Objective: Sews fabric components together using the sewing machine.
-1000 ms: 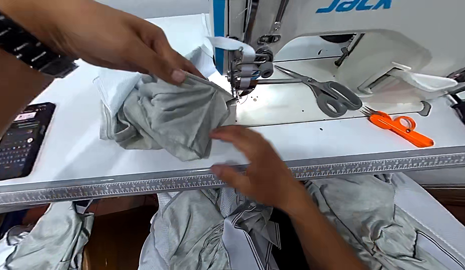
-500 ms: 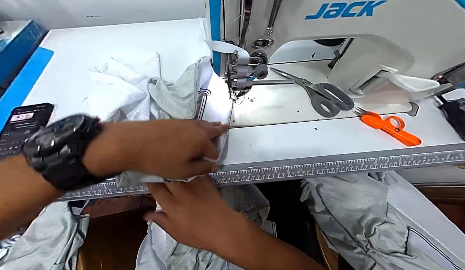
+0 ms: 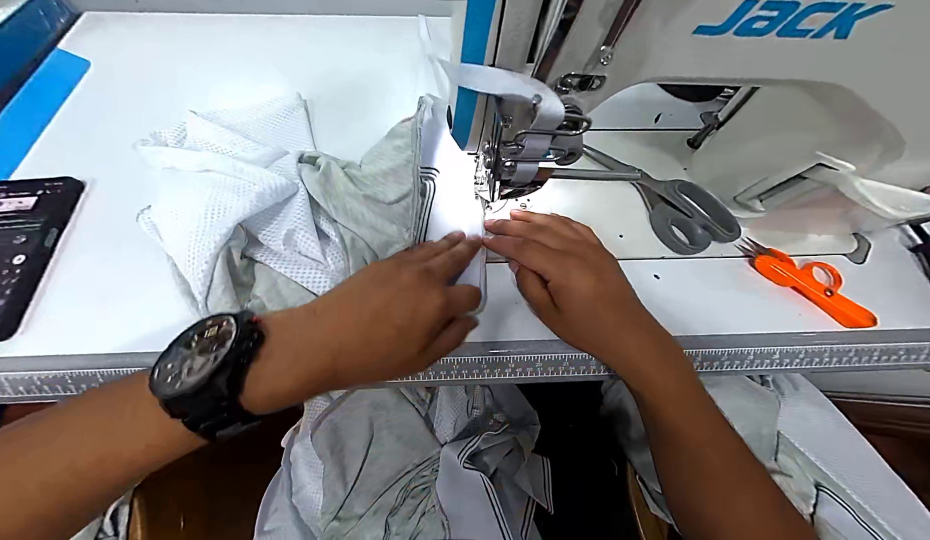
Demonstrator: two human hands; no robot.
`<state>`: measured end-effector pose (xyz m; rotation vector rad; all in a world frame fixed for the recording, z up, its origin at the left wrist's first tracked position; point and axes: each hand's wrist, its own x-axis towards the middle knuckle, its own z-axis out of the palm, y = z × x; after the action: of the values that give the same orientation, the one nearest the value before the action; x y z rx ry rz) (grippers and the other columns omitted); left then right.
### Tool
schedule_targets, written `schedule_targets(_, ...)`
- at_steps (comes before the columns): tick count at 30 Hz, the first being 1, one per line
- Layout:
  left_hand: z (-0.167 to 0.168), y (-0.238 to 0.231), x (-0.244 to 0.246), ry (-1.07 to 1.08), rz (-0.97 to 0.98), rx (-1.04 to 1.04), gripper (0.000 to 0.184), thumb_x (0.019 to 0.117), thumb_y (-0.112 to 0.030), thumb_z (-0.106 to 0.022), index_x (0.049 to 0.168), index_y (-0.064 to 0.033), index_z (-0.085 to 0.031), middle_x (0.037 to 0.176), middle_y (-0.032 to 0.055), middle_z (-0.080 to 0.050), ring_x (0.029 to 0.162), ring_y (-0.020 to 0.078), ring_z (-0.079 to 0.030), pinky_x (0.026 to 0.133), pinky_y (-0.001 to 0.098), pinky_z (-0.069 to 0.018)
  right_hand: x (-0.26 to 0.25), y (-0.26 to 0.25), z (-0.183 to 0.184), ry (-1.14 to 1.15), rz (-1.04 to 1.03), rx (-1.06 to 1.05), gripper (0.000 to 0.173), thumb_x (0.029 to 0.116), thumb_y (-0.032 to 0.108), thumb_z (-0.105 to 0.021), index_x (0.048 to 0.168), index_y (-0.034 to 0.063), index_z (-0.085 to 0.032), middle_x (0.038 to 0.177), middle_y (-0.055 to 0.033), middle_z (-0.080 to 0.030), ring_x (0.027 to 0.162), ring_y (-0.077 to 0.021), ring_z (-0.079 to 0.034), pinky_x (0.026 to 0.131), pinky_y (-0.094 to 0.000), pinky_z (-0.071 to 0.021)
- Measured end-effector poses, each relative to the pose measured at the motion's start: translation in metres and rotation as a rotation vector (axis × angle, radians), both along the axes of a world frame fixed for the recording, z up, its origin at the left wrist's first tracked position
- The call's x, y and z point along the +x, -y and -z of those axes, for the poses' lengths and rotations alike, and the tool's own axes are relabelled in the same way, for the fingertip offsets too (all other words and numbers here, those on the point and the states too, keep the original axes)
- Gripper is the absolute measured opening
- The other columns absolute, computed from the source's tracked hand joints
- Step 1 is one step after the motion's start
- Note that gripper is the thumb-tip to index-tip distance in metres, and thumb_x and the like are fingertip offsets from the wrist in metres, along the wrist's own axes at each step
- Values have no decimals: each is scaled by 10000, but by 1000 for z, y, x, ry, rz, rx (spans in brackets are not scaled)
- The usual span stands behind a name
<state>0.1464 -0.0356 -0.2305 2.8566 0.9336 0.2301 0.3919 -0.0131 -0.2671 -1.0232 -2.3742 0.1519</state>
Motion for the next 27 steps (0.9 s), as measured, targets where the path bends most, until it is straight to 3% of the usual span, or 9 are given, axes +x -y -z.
schedule_targets(5,-32,-41,-12,118,-64,-406,426,1054,-388,-452,1163,-103,-749,1486,78,-575,1409,170,-507,1154,380,-423,-30,47,-4,-226,108,-48,228,967,202,-602,1104,119,-765,1184,-39,-724,1159,-201,-658,994,-454,-529)
schedule_targets(8,-73,-58,-14,309,-267,-876,327,1073,-219,-440,986,-127,-741,884,-11,-723,769,36,-666,656,221,-551,-97,74,-6,-116,183,-144,606,918,623,-630,1293,150,-688,1408,-135,-606,1362,-364,-514,1118,-612,-395)
schedule_targets(11,-99,-67,-4,215,-318,-1064,370,1085,-196,-408,894,-97,-709,719,40,-668,614,85,-638,538,235,-540,-170,50,-8,-168,352,-166,707,912,694,-572,1183,59,-725,1326,-237,-647,1351,-451,-515,1132,-689,-322)
schedule_targets(13,-83,-74,-1,57,-101,-808,285,1067,-261,-514,949,-158,-752,762,-18,-682,651,35,-625,548,228,-509,-210,37,-15,-262,402,-224,528,956,578,-599,1121,102,-758,1184,-145,-729,1204,-333,-645,1006,-616,-477)
schedule_targets(15,-7,-82,-14,131,208,-184,247,1007,-457,-551,904,-310,-720,862,-93,-667,771,6,-621,588,291,-528,-217,51,-18,-213,263,-316,335,1004,382,-604,1174,119,-723,1151,-120,-723,1128,-294,-669,925,-558,-540)
schedule_targets(17,43,-65,-16,222,205,114,437,997,-505,-429,970,-210,-749,1207,157,-700,1153,310,-663,913,583,-533,-178,79,-11,-155,70,-283,199,981,263,-651,1116,152,-746,1042,-58,-734,1006,-218,-691,842,-470,-570)
schedule_targets(20,-21,-33,3,-162,8,-46,635,1044,-557,-302,1288,-81,-646,1451,179,-576,1435,365,-463,1199,592,-302,-57,87,4,-155,113,-26,179,912,116,-662,1027,139,-797,987,-21,-761,917,-172,-724,789,-388,-604)
schedule_targets(24,-26,-47,-14,-94,65,-89,672,1039,-593,-342,1418,-89,-574,1462,113,-571,1373,273,-536,1143,491,-417,86,22,-37,149,514,13,288,993,20,-548,1241,11,-694,1243,-247,-662,1150,-445,-641,916,-626,-525)
schedule_targets(27,-13,-52,-23,-40,108,-66,630,1049,-575,-328,1432,-162,-609,1544,100,-499,1426,253,-478,1167,453,-395,120,-18,-59,311,465,-80,364,925,-14,-690,1285,37,-685,1175,-273,-662,1060,-495,-654,851,-691,-519)
